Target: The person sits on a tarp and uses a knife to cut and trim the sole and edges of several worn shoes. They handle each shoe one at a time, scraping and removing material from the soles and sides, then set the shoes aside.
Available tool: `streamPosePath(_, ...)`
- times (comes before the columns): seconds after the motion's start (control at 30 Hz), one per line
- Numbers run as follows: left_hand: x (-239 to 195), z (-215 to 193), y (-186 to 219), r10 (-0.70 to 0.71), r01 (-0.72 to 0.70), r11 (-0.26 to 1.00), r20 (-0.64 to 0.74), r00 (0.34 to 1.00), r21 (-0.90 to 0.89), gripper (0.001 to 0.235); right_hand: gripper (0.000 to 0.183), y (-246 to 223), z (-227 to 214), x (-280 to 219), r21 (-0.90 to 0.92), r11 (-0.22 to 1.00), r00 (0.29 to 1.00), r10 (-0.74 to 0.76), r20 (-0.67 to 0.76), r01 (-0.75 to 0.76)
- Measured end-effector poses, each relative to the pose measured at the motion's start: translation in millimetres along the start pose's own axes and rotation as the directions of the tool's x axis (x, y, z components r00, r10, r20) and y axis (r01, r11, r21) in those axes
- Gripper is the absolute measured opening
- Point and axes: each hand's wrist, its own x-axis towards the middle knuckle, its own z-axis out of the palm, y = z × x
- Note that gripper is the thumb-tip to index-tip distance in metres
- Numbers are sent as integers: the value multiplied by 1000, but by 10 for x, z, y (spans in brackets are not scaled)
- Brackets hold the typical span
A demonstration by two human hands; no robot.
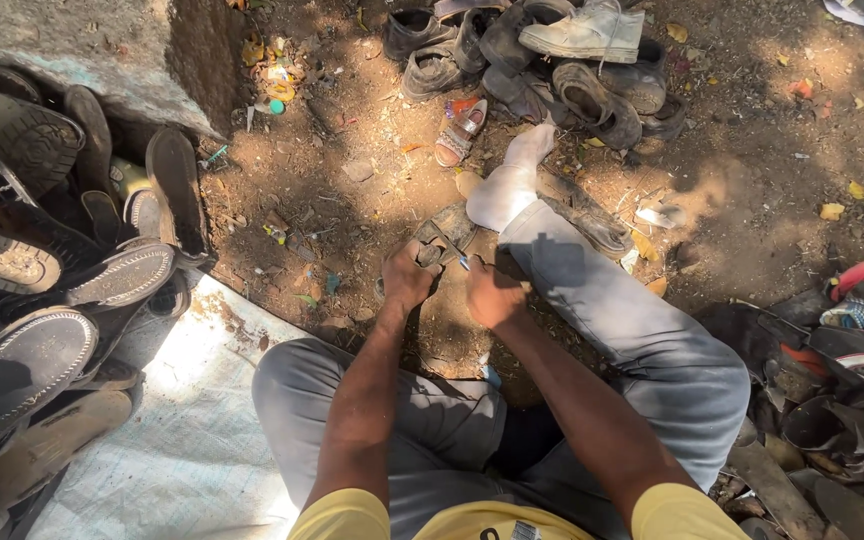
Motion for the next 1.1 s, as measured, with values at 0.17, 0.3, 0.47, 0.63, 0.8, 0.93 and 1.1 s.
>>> streamPosePath(0.17, 15, 53, -110, 68, -78, 981, -60, 996, -177, 32, 45, -368, -80, 267, -83, 989, 957, 139, 256, -121)
streamPosePath(0.3, 29, 100, -177, -56, 57, 987, 10, 998, -148, 33, 43, -179, -95, -329, -170, 981, 986, 112, 125, -90)
streamPosePath(0.47, 142, 69, -236, -21, 33, 951, 40, 999, -307, 34, 46, 140, 123, -906, -149, 987, 995, 67, 67, -57)
streamPosePath(0.63, 45, 1, -227, -133, 169, 953, 152, 979, -252, 36, 26, -17, -134, -888, -237, 959, 957, 206, 202, -157)
streamPosePath(0.8, 91, -48, -189, -60, 79, 973, 95, 994, -217, 46, 48, -303, -236, -502, -150, 951, 939, 296, 175, -272)
streamPosePath(0.93, 39, -83, -105, -158, 200, 932, 159, 975, -301, 30, 55, -215, 176, -247, -134, 970, 964, 220, 150, -201)
streamPosePath(1.1, 114, -25, -281, -99, 130, 940, 114, 989, -316, 25, 47, -92, 421, -605, -19, 955, 945, 296, 141, -296)
